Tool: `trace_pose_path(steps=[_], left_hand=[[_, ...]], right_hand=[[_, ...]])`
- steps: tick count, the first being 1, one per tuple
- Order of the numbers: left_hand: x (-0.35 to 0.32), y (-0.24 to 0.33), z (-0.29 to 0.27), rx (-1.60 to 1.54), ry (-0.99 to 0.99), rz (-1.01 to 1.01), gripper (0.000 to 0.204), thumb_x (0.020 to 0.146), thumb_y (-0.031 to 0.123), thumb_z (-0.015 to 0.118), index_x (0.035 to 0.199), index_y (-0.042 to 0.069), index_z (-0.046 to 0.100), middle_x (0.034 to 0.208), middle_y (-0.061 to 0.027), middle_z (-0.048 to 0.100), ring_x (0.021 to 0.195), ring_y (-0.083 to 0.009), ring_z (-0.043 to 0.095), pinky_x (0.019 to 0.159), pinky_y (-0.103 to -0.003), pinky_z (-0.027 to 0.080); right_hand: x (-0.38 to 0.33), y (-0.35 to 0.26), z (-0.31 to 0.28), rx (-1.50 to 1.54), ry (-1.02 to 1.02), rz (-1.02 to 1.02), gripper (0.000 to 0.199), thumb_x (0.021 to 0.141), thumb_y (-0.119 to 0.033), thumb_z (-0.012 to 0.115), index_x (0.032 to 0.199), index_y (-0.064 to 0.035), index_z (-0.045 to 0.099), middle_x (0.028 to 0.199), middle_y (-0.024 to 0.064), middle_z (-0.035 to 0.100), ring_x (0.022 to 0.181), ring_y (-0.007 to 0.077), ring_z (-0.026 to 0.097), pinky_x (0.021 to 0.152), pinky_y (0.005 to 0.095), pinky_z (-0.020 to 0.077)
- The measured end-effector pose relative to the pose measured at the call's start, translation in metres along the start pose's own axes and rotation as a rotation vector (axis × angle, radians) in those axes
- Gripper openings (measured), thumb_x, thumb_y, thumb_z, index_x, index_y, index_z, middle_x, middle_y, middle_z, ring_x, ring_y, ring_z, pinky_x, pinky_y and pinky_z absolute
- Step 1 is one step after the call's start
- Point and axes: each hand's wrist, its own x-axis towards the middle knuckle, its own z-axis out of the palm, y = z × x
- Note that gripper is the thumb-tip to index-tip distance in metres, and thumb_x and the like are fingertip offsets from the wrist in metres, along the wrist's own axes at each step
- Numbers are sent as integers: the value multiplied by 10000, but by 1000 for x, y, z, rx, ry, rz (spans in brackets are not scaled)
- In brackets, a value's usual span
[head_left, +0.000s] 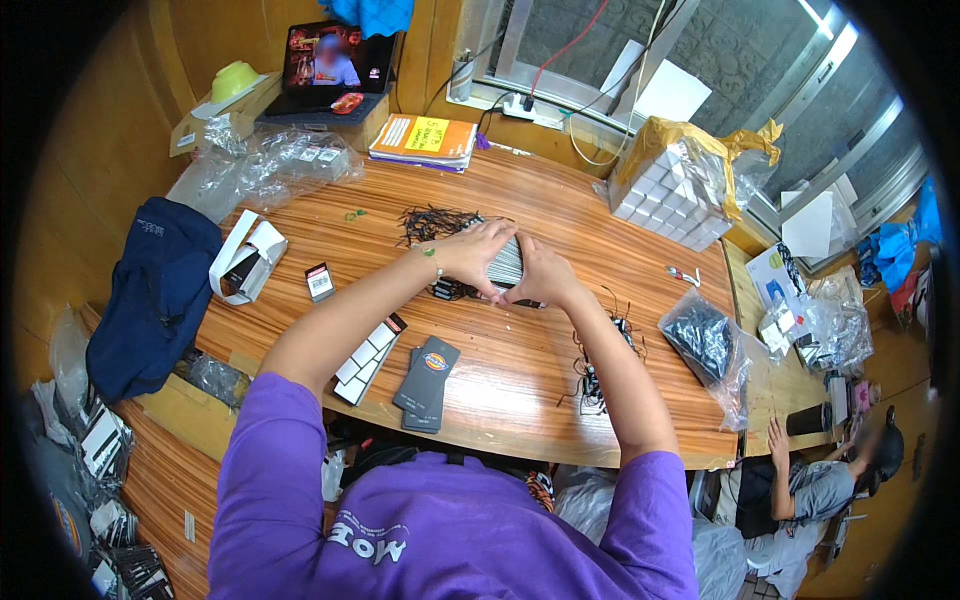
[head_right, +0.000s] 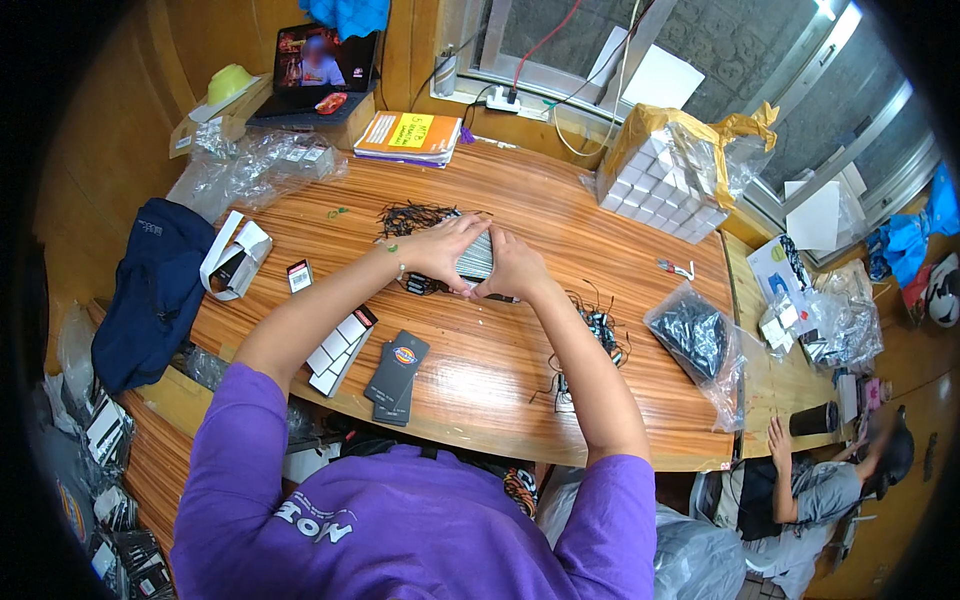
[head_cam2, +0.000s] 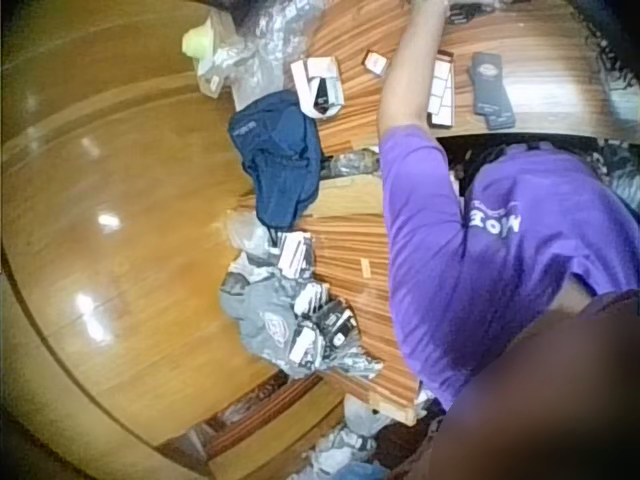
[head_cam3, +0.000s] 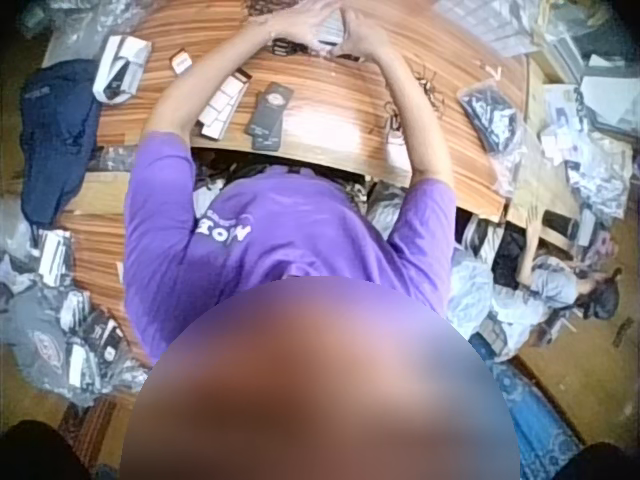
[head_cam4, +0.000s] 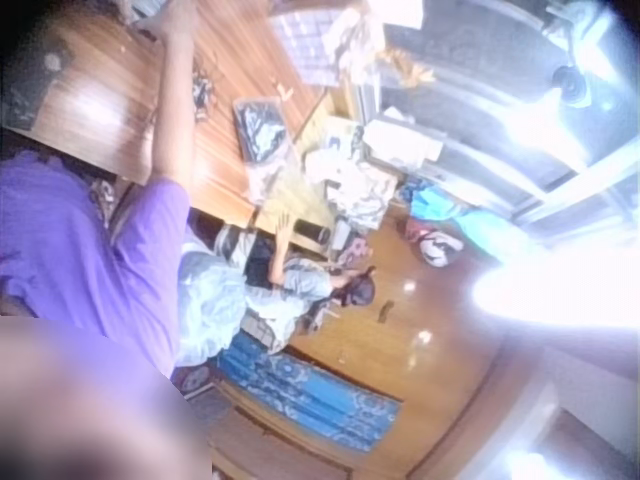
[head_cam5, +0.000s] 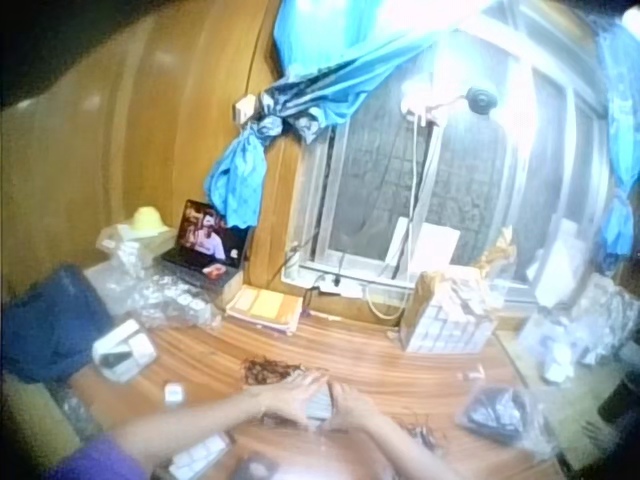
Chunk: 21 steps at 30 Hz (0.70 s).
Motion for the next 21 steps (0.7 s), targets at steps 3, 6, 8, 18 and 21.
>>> trace_pose_path(steps=[3,6,8,18,21], left_hand=[[3,0,-3,-62,-51,6,1159,573,528,783,1366,-98,216,1422,-281,217,1361,-383,189,1111,-442,223],[0,0,5,-97,-9,-11,1110,587,504,780,1352,-93,242,1396,-279,246,1341,-388,221,1098,-436,251],[3,0,8,-117,25,-1,1090,592,499,779,1353,-79,255,1390,-274,254,1330,-393,233,1092,-441,258],[0,-5,5,-294,-8,0,1142,579,516,796,1391,-40,216,1430,-243,184,1319,-387,265,1079,-393,294],[0,-9,3,-301,-26,24,1212,555,529,808,1416,-26,159,1459,-240,120,1351,-386,210,1094,-399,271]], right_hand=[[-5,10,2,108,59,-28,1194,476,-451,854,1370,68,256,1311,286,412,1247,378,401,1014,412,371],[-25,45,19,772,239,28,1135,612,-438,823,1414,54,188,1409,264,308,1323,347,306,1069,401,281],[-29,61,45,1101,429,120,1078,660,-394,805,1431,20,176,1423,249,294,1327,331,300,1075,394,269],[-39,41,46,562,483,75,1049,485,-259,887,1354,-10,354,1176,197,515,1116,307,508,962,358,406],[-37,40,46,504,496,16,941,490,-244,880,1284,-2,437,1157,189,530,1098,311,521,959,362,412]])
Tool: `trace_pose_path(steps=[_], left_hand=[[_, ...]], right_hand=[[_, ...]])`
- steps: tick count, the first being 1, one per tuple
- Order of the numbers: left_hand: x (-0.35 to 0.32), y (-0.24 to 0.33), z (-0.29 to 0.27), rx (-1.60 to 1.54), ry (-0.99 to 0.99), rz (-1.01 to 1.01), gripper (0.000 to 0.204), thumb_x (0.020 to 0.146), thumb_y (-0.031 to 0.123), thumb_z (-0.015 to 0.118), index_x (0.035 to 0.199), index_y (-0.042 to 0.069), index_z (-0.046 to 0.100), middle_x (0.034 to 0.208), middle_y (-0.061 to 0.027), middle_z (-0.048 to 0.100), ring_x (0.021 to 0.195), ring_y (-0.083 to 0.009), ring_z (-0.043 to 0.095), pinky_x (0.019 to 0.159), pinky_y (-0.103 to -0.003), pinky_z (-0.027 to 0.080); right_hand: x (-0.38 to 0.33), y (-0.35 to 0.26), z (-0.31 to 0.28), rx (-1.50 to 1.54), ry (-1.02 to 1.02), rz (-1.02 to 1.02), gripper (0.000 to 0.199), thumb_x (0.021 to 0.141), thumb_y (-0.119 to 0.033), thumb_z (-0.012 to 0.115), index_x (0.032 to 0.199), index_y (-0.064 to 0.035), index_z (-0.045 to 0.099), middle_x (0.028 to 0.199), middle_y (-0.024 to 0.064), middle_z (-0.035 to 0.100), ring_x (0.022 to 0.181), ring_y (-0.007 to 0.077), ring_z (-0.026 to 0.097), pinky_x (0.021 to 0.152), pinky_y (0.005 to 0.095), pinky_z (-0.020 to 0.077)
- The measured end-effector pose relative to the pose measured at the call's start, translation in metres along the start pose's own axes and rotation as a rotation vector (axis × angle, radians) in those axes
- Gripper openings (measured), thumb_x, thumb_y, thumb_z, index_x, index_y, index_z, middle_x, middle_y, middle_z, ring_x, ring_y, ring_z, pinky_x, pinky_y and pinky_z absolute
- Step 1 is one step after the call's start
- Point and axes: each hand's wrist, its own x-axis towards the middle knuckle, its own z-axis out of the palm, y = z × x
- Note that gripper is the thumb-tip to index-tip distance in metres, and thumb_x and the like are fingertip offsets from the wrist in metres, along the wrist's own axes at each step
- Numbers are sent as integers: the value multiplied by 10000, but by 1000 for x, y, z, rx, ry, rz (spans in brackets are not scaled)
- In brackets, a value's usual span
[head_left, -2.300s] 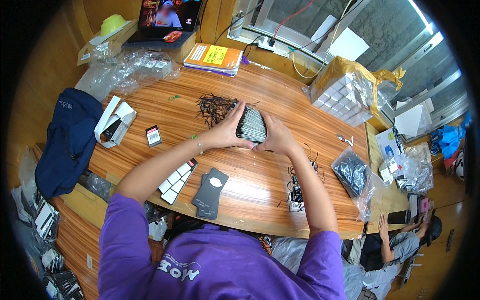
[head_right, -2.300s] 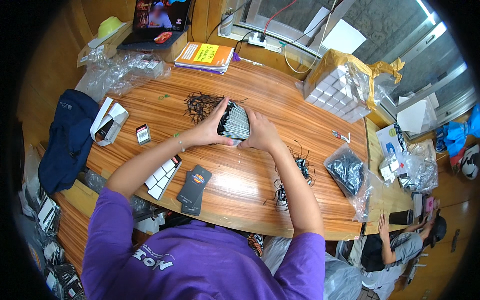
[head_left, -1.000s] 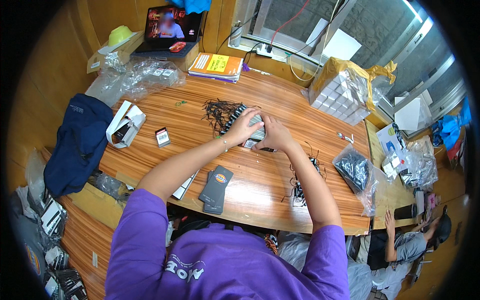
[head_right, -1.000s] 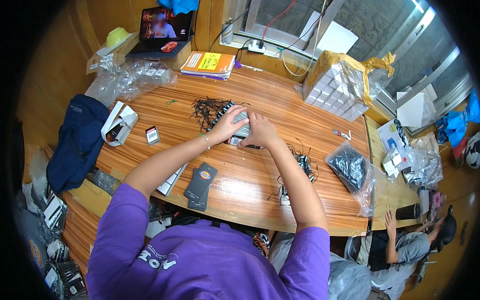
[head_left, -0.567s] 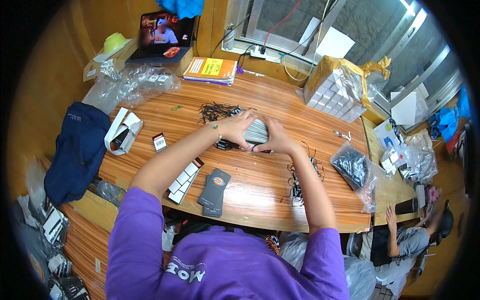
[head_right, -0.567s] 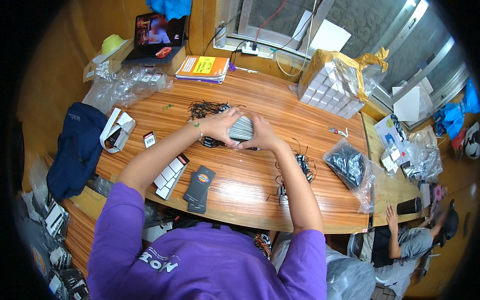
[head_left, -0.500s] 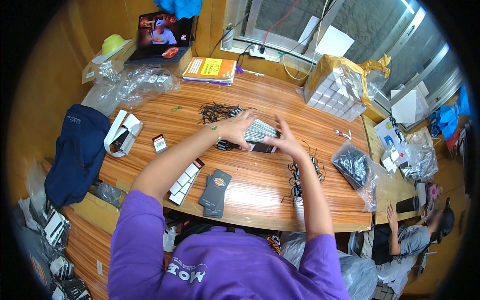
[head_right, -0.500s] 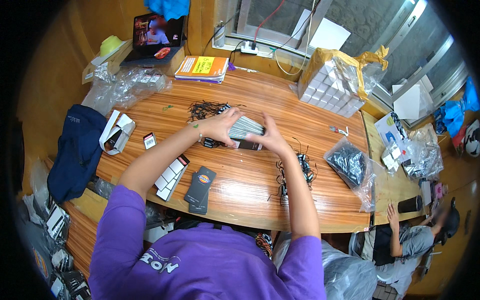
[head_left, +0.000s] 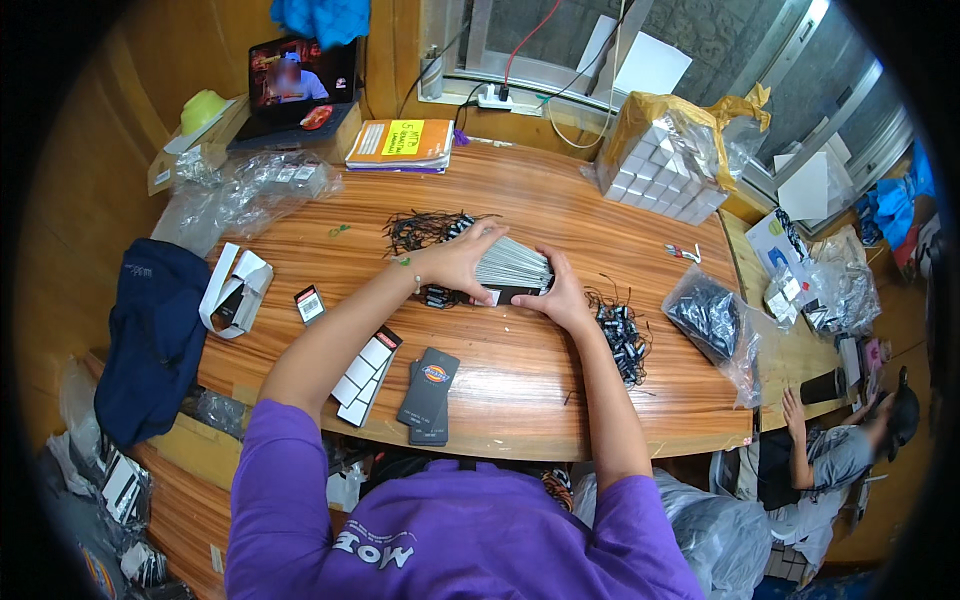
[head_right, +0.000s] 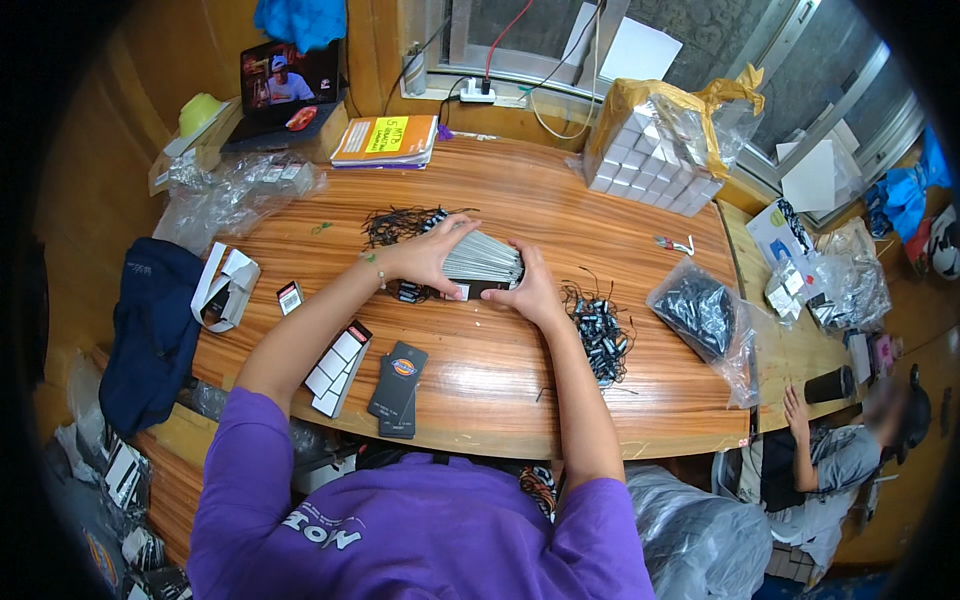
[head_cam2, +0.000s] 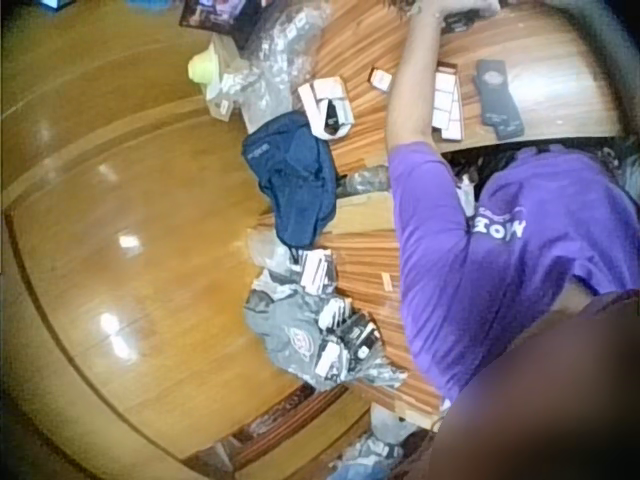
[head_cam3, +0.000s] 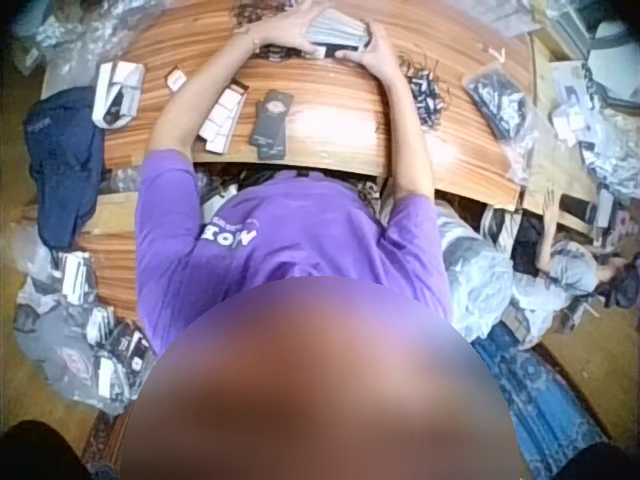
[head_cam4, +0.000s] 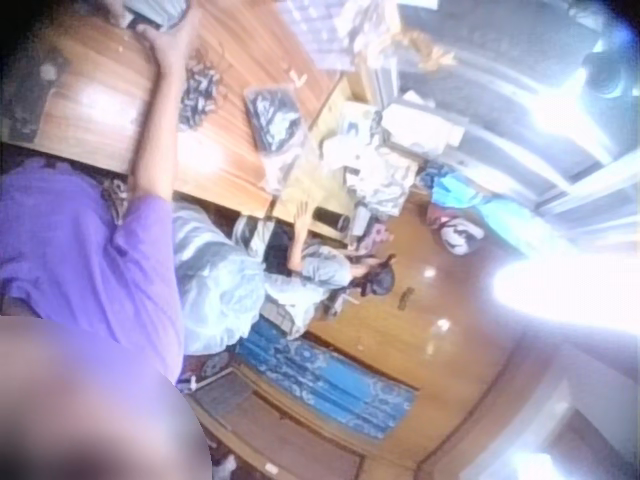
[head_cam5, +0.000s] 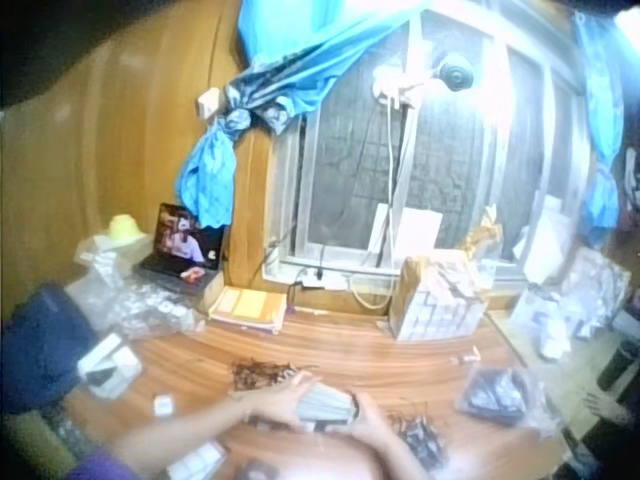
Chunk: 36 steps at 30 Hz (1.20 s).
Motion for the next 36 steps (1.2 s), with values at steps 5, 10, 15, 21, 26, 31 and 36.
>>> trace_pose_path(steps=[5,10,15,21,26,31,36], left_hand=[[1,0,-15,147,-166,49,1253,535,464,826,1442,2,97,1451,-237,121,1355,-390,195,1096,-399,271],[-1,1,-7,48,-62,57,1147,567,325,777,1442,5,108,1403,-237,193,1310,-395,272,1076,-396,308],[-1,-2,-1,89,-22,58,1119,572,314,776,1437,15,133,1391,-239,211,1308,-393,276,1074,-399,310],[-2,-6,-2,79,-16,74,1124,578,341,783,1417,-30,133,1405,-267,200,1335,-402,221,1098,-402,266],[-2,-10,0,75,16,95,1286,560,480,817,1418,-69,33,1456,-317,102,1371,-405,140,1120,-394,211],[-5,-8,-7,-69,-78,-48,1391,533,519,834,1430,-35,-73,1491,-287,-1,1400,-357,78,1132,-366,173],[-14,-6,-21,-179,-111,-107,1403,512,450,861,1436,-13,-87,1506,-255,-21,1408,-328,74,1135,-358,163]], right_hand=[[1,-6,-6,15,-36,14,862,505,-225,869,1236,9,476,1172,181,531,1115,318,515,965,366,410],[-3,2,1,97,29,45,853,528,-217,858,1246,11,457,1203,192,517,1150,322,492,977,369,400],[-2,-4,-4,98,-102,105,929,531,-224,855,1302,20,398,1236,215,492,1175,334,471,1000,364,383],[20,-60,-13,-628,-182,-152,1130,515,-378,837,1398,24,258,1329,254,414,1289,370,356,1063,466,288],[42,-59,16,-525,-352,-113,1273,466,-399,857,1429,38,148,1289,265,440,1223,385,418,1022,435,346],[54,-46,19,-467,-399,-69,1328,431,-438,861,1438,24,129,1267,258,455,1191,385,447,978,437,393],[58,-50,22,-563,-450,-87,1288,447,-446,841,1433,18,155,1255,243,459,1186,377,451,967,455,401]])
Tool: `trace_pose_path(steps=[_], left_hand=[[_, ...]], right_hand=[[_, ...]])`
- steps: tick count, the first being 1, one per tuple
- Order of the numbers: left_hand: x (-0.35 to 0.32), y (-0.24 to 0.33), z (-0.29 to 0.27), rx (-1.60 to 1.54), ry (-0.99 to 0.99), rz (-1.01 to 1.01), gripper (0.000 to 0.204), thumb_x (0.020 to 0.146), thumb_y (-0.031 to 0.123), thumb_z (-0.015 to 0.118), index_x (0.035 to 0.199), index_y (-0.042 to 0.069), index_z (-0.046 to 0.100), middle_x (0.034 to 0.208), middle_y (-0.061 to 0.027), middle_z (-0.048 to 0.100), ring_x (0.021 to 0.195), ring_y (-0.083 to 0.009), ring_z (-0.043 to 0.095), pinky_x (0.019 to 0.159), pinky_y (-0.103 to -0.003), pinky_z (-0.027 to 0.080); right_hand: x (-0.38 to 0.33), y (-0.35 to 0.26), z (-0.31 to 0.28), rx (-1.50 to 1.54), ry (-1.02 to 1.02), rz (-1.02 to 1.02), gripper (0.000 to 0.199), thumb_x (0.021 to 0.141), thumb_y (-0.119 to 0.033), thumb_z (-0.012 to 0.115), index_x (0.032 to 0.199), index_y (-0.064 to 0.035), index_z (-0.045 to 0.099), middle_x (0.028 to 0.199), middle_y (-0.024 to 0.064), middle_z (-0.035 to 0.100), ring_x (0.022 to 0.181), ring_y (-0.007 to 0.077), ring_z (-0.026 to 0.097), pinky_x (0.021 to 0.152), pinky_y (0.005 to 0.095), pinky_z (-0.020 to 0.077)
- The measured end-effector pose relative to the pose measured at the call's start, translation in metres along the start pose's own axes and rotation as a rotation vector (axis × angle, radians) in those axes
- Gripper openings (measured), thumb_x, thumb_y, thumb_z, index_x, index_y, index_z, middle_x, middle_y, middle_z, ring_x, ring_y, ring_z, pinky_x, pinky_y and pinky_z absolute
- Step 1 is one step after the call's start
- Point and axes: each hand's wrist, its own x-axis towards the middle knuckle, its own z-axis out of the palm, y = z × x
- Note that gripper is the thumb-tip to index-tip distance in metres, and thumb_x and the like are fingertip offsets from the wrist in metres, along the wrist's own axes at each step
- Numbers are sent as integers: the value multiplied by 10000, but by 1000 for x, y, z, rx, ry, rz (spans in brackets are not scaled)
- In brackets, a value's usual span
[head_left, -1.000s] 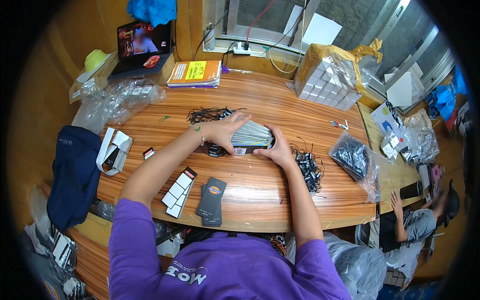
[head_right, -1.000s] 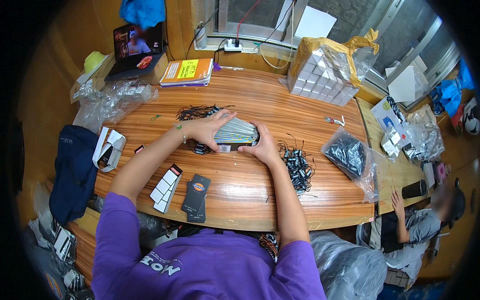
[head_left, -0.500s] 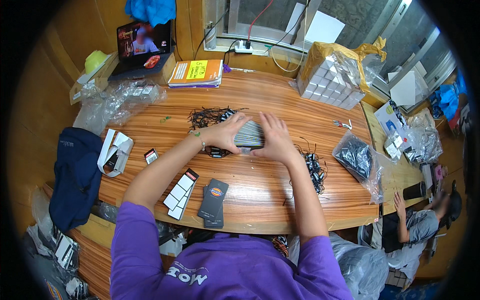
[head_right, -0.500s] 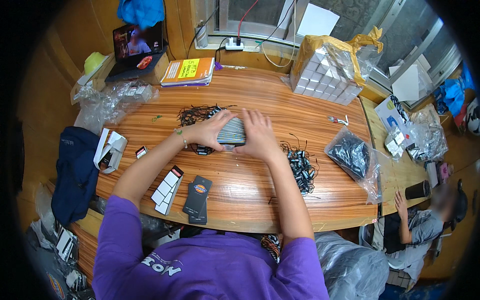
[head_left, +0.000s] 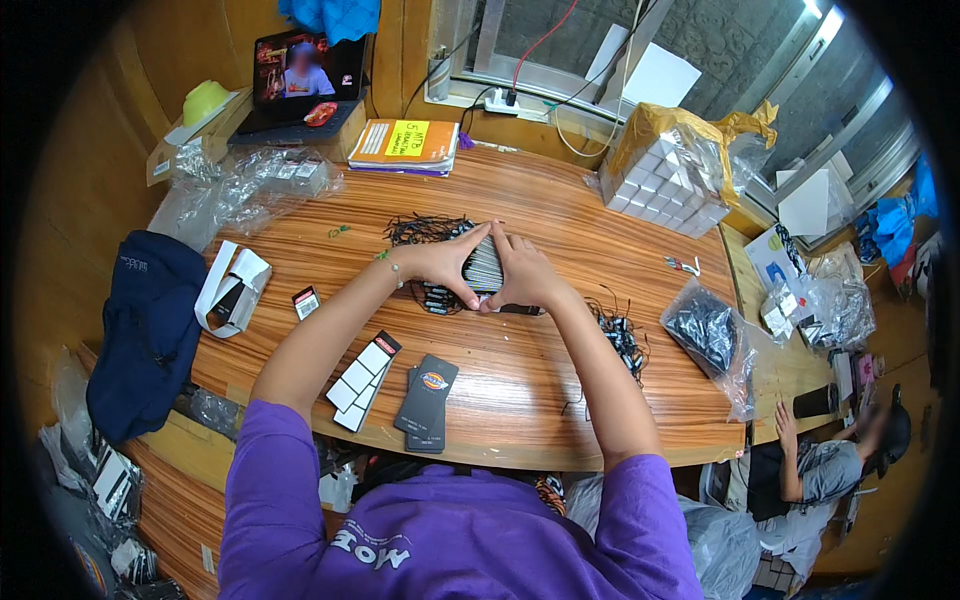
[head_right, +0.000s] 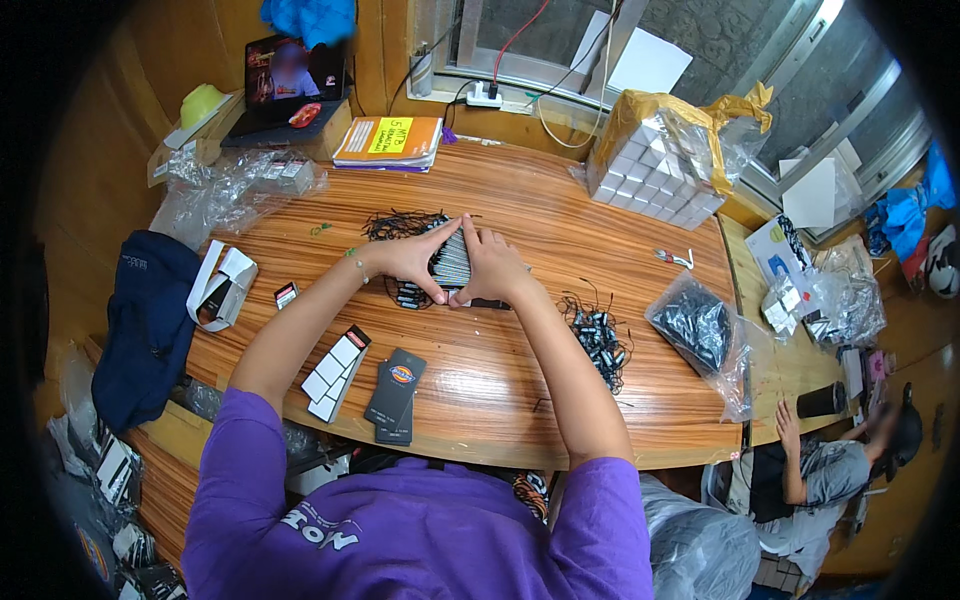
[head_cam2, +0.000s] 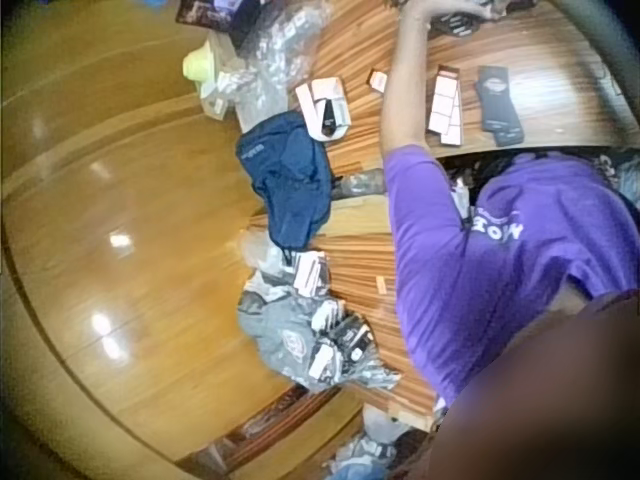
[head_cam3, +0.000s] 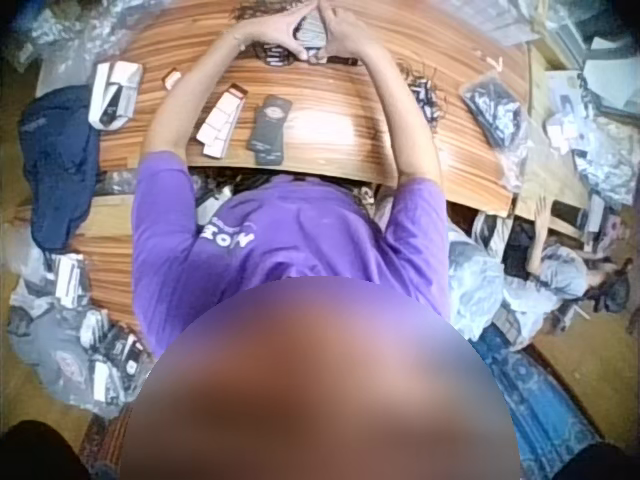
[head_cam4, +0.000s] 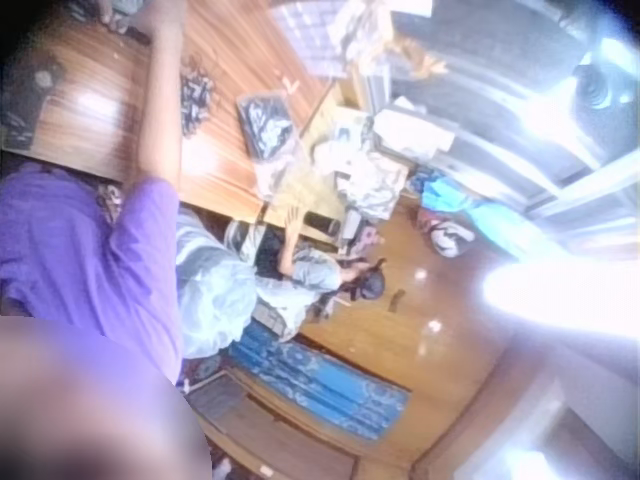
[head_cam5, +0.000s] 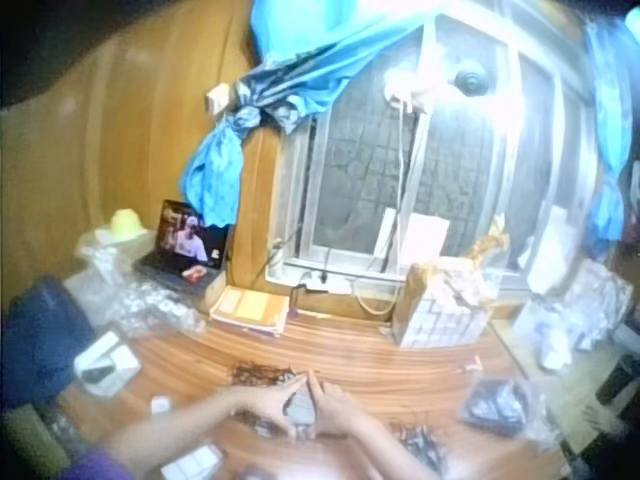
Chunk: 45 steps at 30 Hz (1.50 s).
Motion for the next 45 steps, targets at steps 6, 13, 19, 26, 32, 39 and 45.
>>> trace_pose_path(steps=[6,13,19,26,32,39,45], left_hand=[[-17,-4,24,335,152,-42,1296,586,432,825,1418,-77,-29,1483,-299,48,1402,-358,84,1138,-406,149],[-13,-6,37,250,192,-56,1175,680,462,762,1421,-75,26,1460,-317,127,1396,-385,85,1137,-446,128],[-22,-2,21,184,312,-80,1062,725,465,727,1429,-42,114,1467,-287,156,1392,-388,107,1134,-427,139],[-48,17,2,21,619,78,918,780,359,711,1437,17,169,1411,-239,310,1345,-343,264,1108,-404,216],[-62,10,4,-130,687,71,830,793,256,704,1418,20,212,1322,-204,422,1272,-301,375,1059,-382,303],[-53,26,8,-91,739,178,730,817,193,681,1401,40,269,1249,-165,501,1220,-260,445,1029,-358,340],[-48,20,3,-292,869,174,388,847,151,636,1184,25,492,1101,-122,578,1118,-228,512,974,-348,385]], right_hand=[[3,-4,6,-45,-6,17,1192,474,-422,824,1410,5,221,1259,220,457,1196,375,441,952,509,401],[7,-8,2,-31,-39,2,1174,480,-413,819,1426,-57,223,1250,238,451,1184,392,445,929,508,426],[11,-13,3,-80,-23,-7,1090,492,-412,813,1407,-149,281,1229,245,459,1143,431,463,925,488,437],[11,-5,-15,39,-50,4,1005,507,-402,803,1359,-141,338,1194,242,478,1147,415,463,929,470,437],[10,-11,-7,-118,-33,52,1098,494,-404,800,1419,-168,256,1192,243,478,1153,405,462,936,475,427],[16,1,-20,-26,-94,-24,1088,512,-382,794,1435,-216,243,1180,230,478,1127,395,479,922,480,423],[-5,-39,-108,-638,-99,-321,1050,529,-319,800,1429,-239,263,1119,162,505,1081,332,502,877,451,431]])
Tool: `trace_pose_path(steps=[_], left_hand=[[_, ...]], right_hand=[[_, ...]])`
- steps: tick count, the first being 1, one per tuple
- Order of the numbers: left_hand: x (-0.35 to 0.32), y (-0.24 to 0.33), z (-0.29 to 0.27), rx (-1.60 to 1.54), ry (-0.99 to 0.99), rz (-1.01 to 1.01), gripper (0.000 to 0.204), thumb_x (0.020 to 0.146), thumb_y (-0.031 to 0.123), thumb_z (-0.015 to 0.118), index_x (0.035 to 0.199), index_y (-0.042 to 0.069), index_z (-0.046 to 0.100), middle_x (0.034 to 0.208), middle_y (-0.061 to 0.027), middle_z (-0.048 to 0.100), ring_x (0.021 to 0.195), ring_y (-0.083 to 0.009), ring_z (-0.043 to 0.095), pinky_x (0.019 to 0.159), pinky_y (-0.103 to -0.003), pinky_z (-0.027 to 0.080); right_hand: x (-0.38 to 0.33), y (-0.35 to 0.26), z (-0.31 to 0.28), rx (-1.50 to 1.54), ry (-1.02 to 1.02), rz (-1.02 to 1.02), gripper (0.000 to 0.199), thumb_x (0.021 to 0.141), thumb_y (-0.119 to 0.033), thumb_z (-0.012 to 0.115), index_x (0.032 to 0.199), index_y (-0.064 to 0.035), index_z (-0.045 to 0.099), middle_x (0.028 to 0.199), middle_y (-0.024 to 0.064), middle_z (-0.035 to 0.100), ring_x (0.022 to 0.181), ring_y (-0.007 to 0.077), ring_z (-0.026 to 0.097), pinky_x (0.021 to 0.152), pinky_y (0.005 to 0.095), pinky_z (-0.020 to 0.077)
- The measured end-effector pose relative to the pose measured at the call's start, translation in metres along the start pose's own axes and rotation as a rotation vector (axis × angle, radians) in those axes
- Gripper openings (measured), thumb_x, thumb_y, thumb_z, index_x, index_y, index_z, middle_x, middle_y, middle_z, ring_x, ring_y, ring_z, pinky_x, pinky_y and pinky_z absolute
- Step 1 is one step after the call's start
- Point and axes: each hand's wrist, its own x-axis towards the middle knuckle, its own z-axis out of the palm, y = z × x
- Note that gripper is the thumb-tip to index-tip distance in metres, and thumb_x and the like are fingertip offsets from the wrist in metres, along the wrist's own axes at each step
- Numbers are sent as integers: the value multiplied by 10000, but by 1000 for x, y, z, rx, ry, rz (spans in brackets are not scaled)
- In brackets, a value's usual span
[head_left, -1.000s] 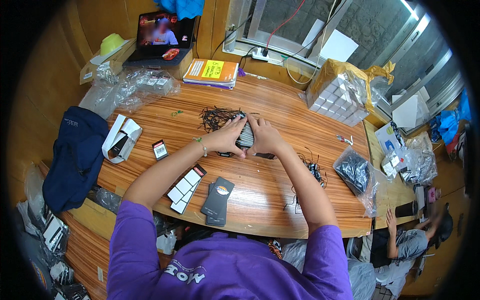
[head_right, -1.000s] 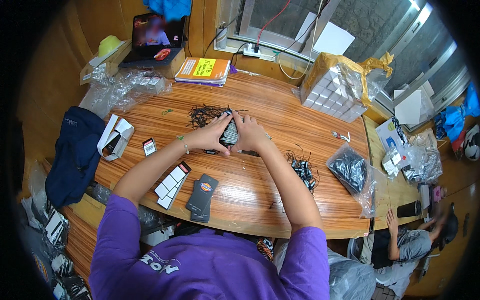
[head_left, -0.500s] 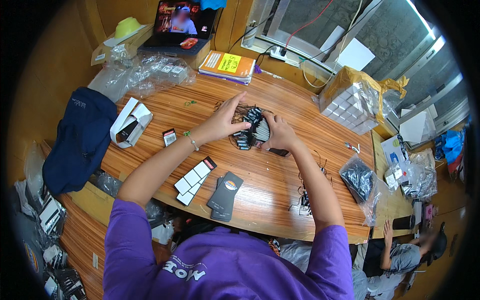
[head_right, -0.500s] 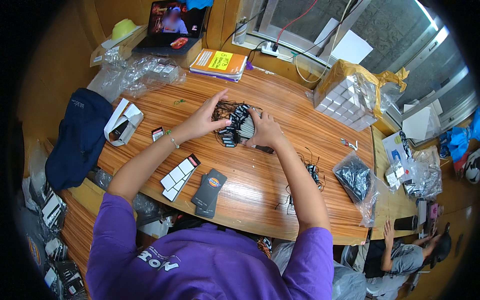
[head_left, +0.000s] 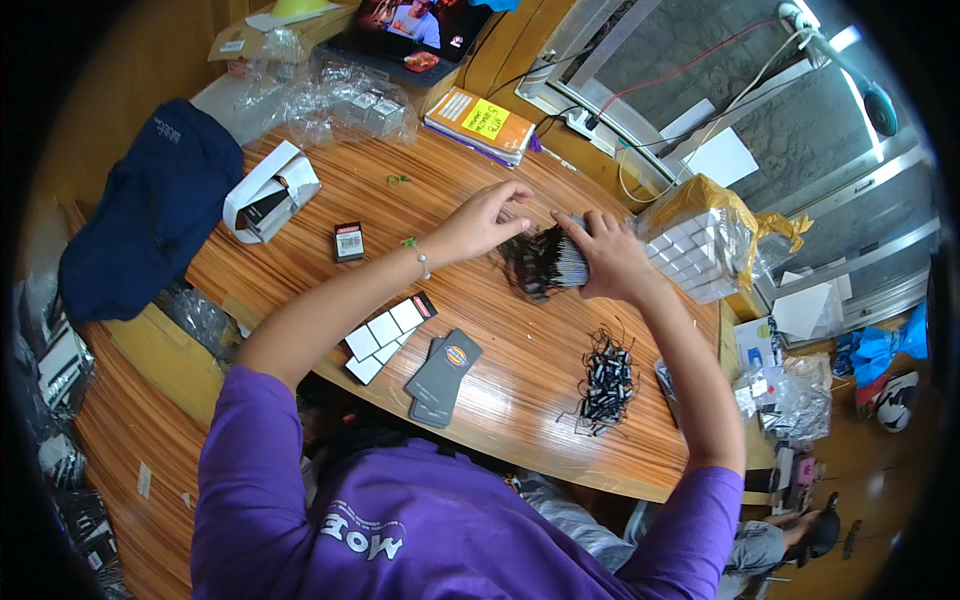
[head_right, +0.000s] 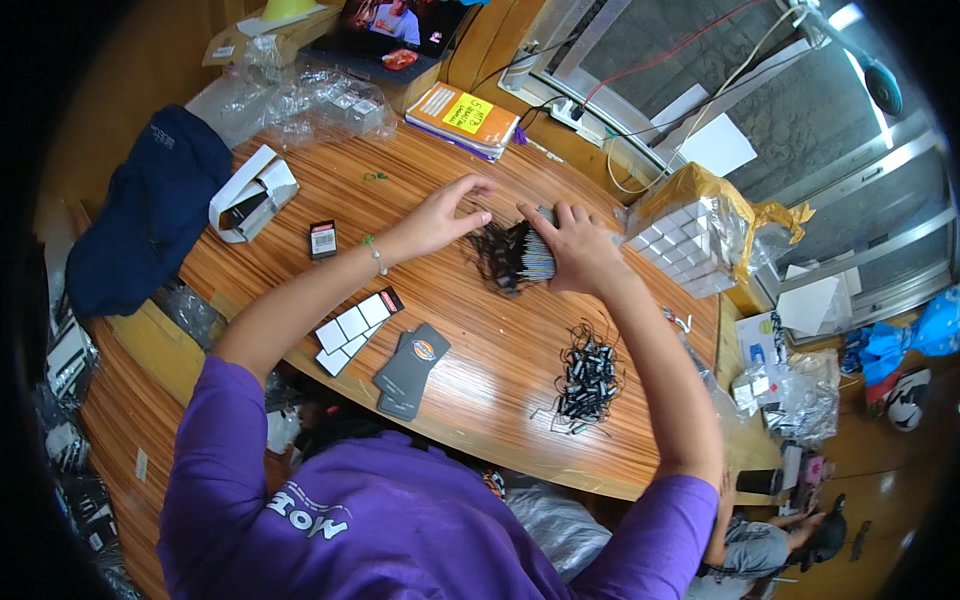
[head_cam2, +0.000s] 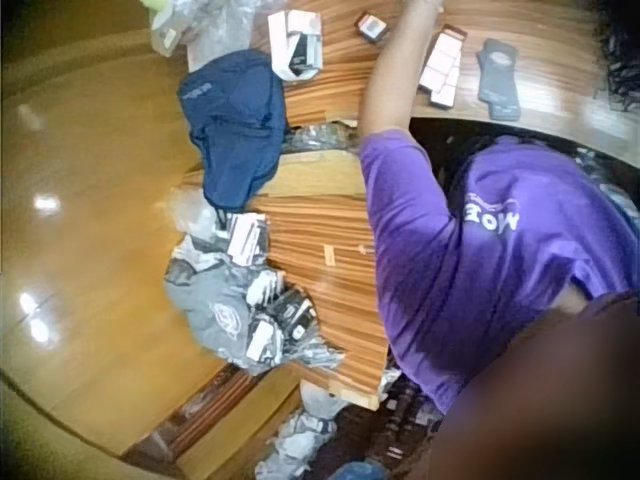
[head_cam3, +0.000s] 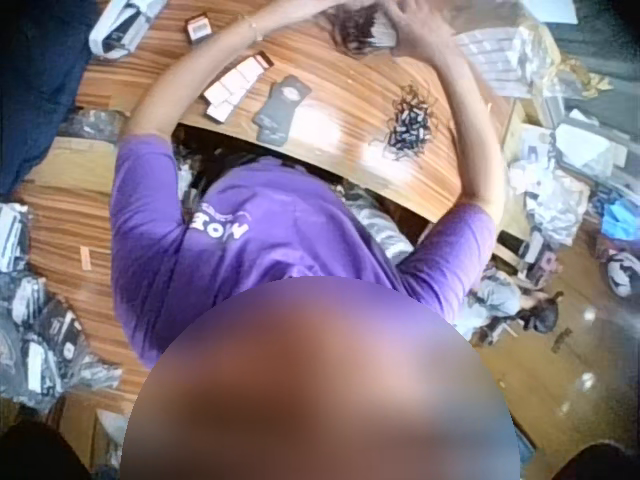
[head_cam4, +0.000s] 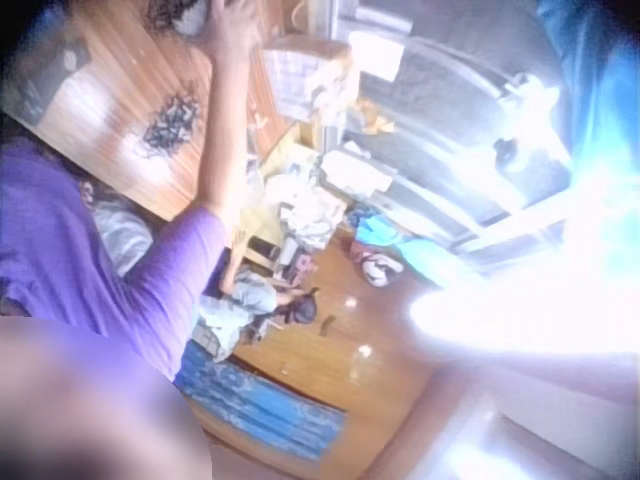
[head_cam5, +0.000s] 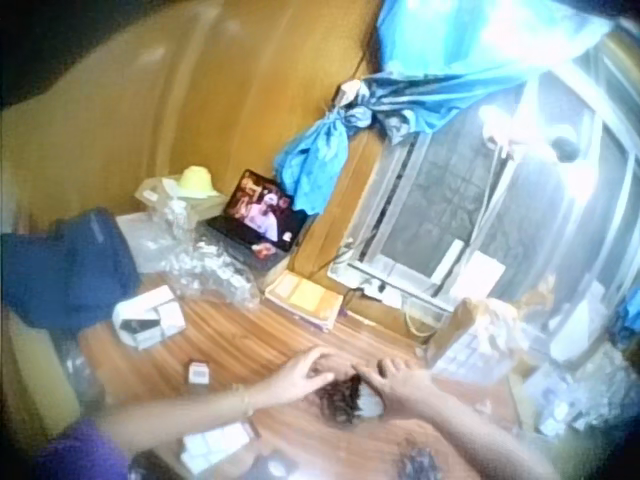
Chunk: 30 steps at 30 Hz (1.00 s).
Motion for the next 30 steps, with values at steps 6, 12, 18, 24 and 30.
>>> trace_pose_path(steps=[6,12,18,24,30], left_hand=[[13,33,41,146,71,478,86,807,93,607,881,52,625,910,-97,588,928,-274,541,870,-378,427],[11,59,64,532,298,556,231,801,316,627,871,96,630,1183,-120,466,1190,-316,361,995,-463,290],[15,74,48,417,352,568,192,813,284,629,869,100,622,1156,-81,482,1142,-265,395,956,-421,315],[19,90,61,313,424,458,253,752,297,698,905,107,632,1102,-47,480,1079,-240,413,932,-399,318],[24,103,63,371,380,442,186,770,205,675,862,65,594,1113,-75,492,1058,-262,453,913,-381,363]], right_hand=[[-19,0,-96,-476,-21,-206,912,631,-193,726,1426,-269,286,1053,92,502,1029,250,497,879,379,389],[-38,-3,-142,-640,22,-211,866,662,-170,695,1425,-281,303,1064,83,510,1018,241,495,887,369,385],[-53,-6,-159,-668,-27,-138,990,588,-141,748,1444,-290,272,1100,88,504,1033,254,488,889,369,383],[-60,-12,-162,-618,29,-149,1028,563,-140,766,1446,-292,264,1099,85,504,1032,256,488,895,377,381],[-71,-11,-165,-653,-47,-66,1062,526,-126,773,1443,-294,264,1098,77,515,1037,260,498,882,386,393]])
